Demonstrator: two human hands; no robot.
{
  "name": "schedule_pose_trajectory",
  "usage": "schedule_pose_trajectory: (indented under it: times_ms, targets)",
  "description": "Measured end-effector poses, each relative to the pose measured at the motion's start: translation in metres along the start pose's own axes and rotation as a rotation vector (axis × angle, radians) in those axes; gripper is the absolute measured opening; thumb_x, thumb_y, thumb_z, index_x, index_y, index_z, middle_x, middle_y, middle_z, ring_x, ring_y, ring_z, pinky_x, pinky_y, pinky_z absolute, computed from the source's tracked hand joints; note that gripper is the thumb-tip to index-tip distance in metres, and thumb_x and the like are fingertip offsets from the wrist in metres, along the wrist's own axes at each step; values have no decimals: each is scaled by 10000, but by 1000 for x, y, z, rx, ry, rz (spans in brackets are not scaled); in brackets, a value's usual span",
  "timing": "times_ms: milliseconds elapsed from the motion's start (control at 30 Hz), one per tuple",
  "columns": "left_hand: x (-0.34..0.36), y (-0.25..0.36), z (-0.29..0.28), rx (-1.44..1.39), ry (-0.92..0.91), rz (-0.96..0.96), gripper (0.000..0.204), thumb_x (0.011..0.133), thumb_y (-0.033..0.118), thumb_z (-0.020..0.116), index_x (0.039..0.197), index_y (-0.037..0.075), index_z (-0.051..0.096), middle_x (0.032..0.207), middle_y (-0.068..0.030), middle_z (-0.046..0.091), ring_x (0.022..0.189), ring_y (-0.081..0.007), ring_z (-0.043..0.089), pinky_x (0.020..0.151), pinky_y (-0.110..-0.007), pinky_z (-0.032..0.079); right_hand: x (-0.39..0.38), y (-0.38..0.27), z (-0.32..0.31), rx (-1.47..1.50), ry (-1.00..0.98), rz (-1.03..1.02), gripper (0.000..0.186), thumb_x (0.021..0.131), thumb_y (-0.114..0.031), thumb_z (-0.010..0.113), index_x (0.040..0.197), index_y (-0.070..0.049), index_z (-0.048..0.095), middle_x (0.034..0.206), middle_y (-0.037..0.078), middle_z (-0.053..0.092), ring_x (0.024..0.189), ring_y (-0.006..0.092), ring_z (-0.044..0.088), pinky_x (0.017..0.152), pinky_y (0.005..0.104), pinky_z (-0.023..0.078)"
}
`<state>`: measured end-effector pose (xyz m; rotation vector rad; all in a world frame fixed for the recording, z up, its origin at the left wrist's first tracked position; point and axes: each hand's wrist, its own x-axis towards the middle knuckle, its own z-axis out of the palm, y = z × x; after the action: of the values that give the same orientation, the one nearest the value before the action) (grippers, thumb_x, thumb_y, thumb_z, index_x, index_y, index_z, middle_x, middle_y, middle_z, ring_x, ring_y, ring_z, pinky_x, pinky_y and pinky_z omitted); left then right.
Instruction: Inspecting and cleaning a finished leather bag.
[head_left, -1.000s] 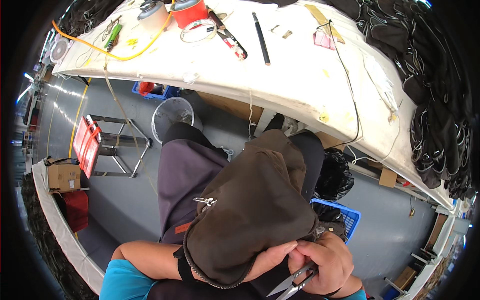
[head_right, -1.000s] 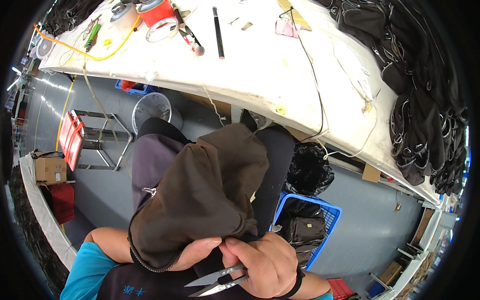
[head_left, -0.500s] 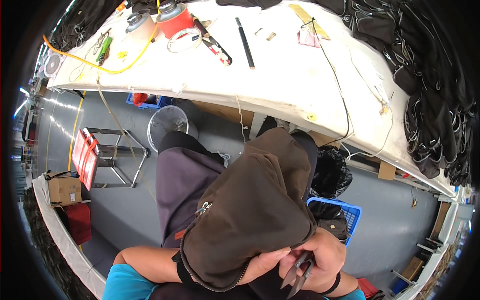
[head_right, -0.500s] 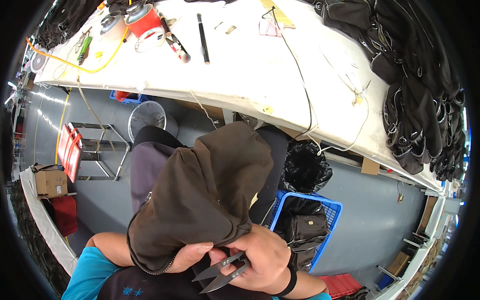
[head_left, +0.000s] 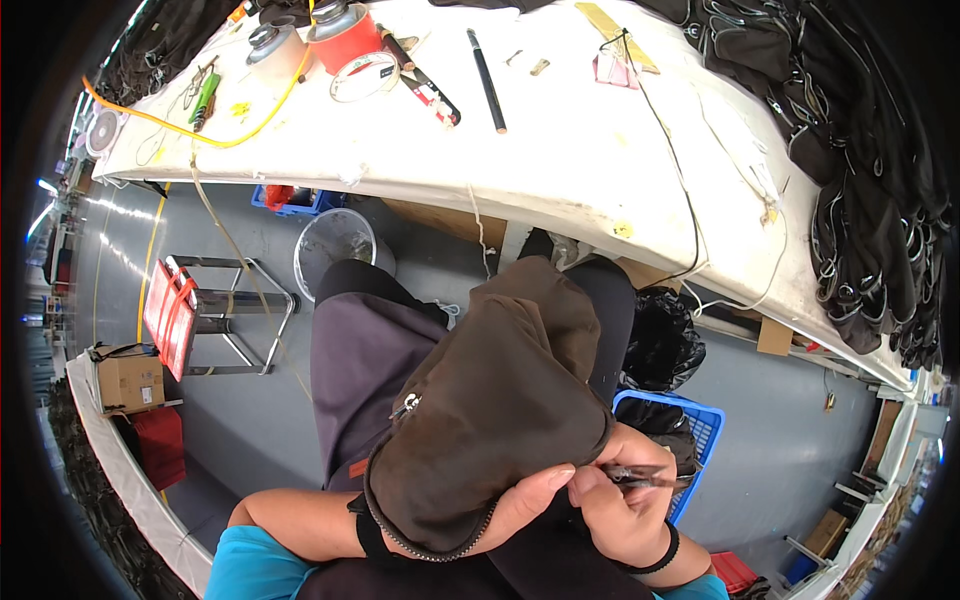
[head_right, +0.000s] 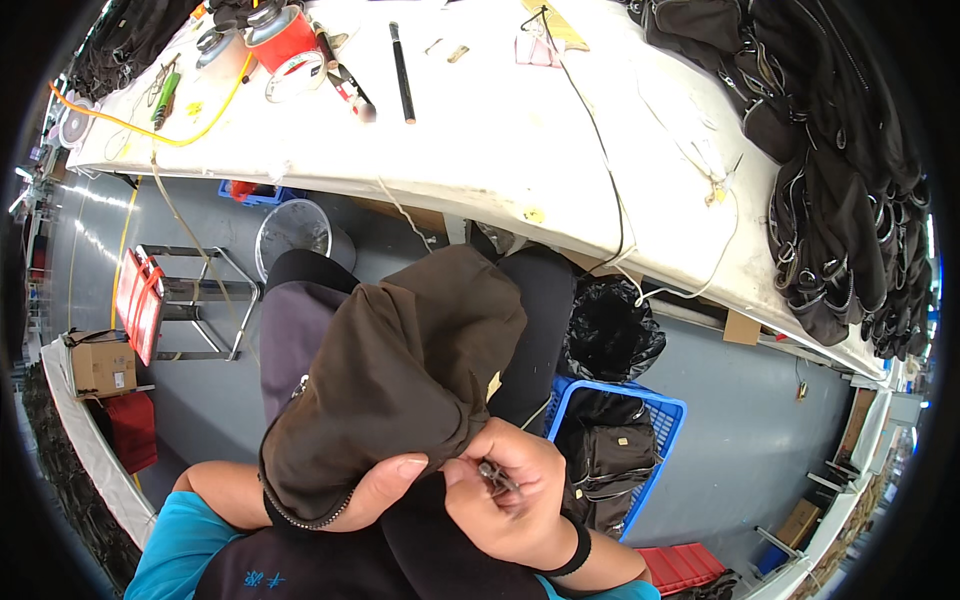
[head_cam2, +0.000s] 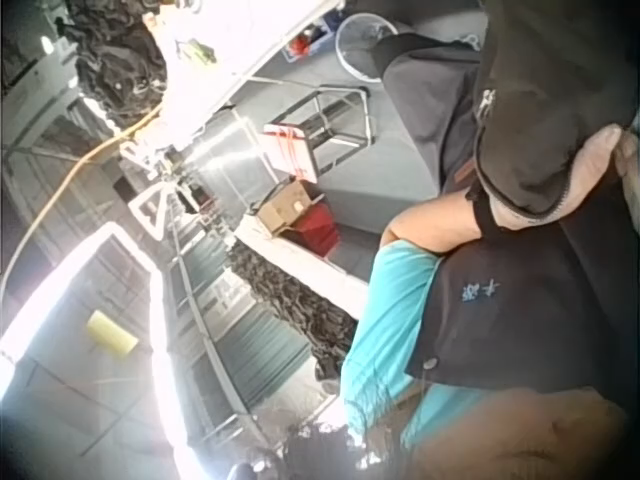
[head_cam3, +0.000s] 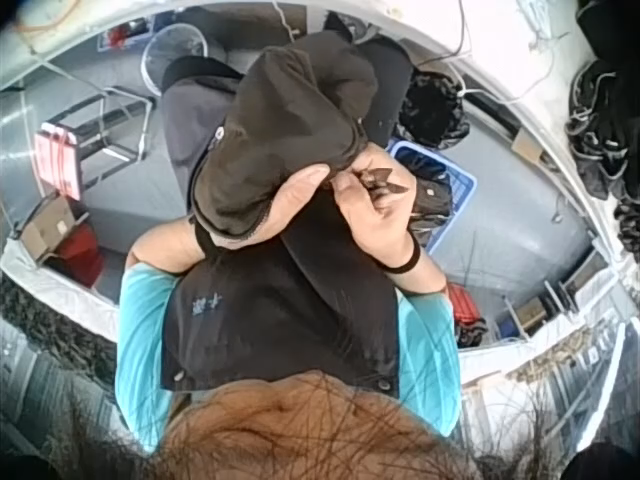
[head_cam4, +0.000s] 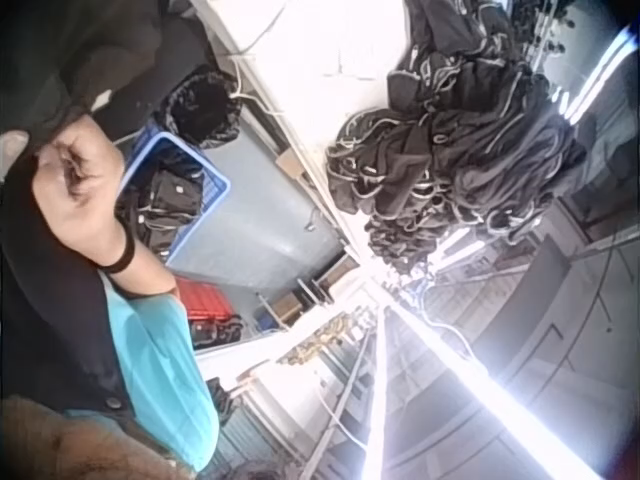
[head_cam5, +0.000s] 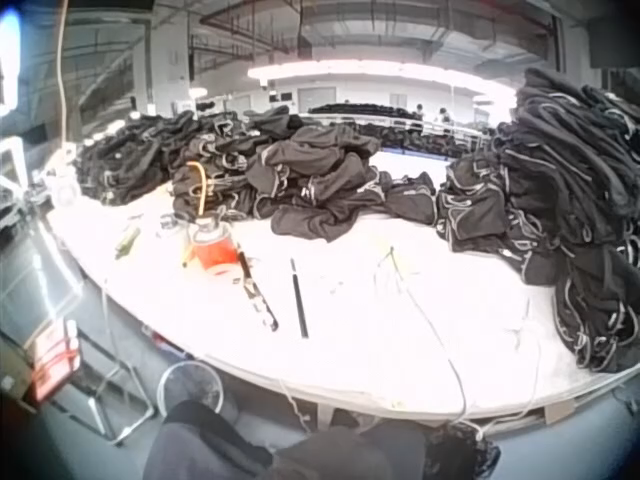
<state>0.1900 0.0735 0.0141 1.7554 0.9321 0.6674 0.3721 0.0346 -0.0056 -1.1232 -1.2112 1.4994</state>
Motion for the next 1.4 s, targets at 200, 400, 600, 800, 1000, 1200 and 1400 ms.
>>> schedule_pose_trajectory:
  times_ms: [200, 400, 600, 800, 1000, 1200, 1400]
  targets:
    - [7, 0, -5, 186, 40, 129, 313, 871, 214, 599, 1140, 53, 600, 1181, -211, 532, 1193, -447, 410, 1056, -516, 273, -2, 4, 4, 441, 19, 189, 90, 861, 4, 538, 934, 23, 586, 785, -14, 566, 652, 24, 433, 588, 199, 352]
    - [6, -5, -6, 176, 37, 113, 300, 877, 198, 577, 1142, 59, 602, 1149, -196, 549, 1156, -433, 444, 1028, -497, 319, -5, 4, 1, 442, -7, 213, 79, 861, 7, 555, 935, 19, 579, 783, -26, 544, 675, 14, 430, 598, 190, 343]
    - [4, -13, 1, -54, 90, 187, 302, 871, 177, 576, 1147, 56, 605, 1133, -211, 531, 1113, -417, 461, 998, -459, 346, -4, 13, -2, 449, -58, 139, 88, 841, 32, 566, 927, 24, 584, 767, -10, 569, 650, 28, 459, 586, 192, 355]
    - [0, -11, -3, -36, 102, 112, 259, 878, 182, 585, 1102, 58, 623, 1139, -196, 526, 1110, -388, 470, 980, -441, 362, -2, 18, -21, 104, -5, -302, 169, 793, -26, 687, 939, 8, 608, 689, 30, 589, 599, 81, 503, 553, 221, 377]
    - [13, -10, -12, 78, 24, 217, 239, 890, 188, 601, 1087, 55, 616, 1120, -168, 545, 1098, -364, 487, 979, -422, 371, 38, -5, -33, -494, -101, -363, 533, 556, -357, 906, 893, -49, 631, 869, 73, 546, 668, 163, 544, 585, 265, 437]
    - [-6, 9, -7, -254, 119, 42, 179, 935, 152, 557, 1060, 36, 612, 1078, -110, 592, 1032, -249, 533, 912, -359, 420, 40, -21, -21, -354, -286, -375, 436, 586, -241, 902, 804, -21, 594, 768, 80, 583, 638, 190, 564, 546, 282, 444]
    - [2, 13, 1, -1222, -75, -449, 346, 946, 128, 564, 1257, -17, 520, 1198, -95, 589, 1108, -160, 560, 944, -309, 469, 16, -37, -21, -506, -41, -554, 397, 610, -176, 892, 682, -28, 530, 821, 119, 606, 663, 210, 588, 583, 302, 474]
